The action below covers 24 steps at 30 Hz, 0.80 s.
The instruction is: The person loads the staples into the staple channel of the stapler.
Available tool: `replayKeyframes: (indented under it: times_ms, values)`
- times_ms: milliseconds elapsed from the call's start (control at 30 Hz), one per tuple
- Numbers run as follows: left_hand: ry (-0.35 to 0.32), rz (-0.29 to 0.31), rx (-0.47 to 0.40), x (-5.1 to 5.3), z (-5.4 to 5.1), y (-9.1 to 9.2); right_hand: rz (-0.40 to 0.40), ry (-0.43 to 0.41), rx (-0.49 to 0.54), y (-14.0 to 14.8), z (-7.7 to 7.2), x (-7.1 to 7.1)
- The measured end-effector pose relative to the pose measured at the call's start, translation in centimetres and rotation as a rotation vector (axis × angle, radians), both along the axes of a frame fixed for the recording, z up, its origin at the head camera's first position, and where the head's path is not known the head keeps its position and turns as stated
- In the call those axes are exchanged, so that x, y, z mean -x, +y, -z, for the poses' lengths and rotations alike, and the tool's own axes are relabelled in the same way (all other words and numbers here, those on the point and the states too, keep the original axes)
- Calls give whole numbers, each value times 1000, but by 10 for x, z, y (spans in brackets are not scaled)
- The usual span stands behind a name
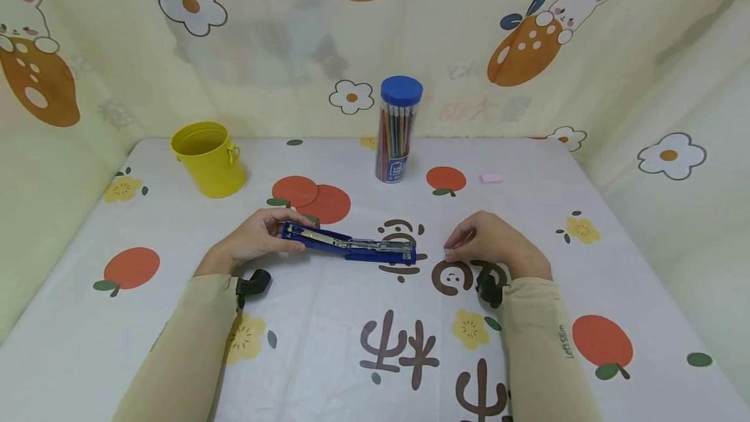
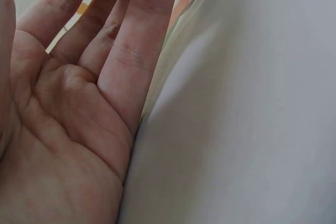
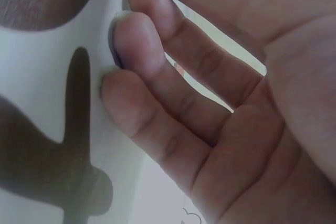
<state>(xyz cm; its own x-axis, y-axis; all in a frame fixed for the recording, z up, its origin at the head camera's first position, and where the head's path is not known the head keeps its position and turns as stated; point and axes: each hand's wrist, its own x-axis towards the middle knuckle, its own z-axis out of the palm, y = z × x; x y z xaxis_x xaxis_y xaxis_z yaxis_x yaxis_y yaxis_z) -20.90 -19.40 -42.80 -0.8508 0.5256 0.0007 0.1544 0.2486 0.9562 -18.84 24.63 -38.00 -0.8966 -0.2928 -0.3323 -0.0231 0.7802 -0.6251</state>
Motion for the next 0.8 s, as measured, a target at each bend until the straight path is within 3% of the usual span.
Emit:
replayKeyframes:
  times_ms: [400,800]
  values:
    - [-45,3,-22,-2,-3,0,-11,68,1,-3,2,0]
    - [10,-10,9,-1,-3,1,-74,185,116,-18,-8,0]
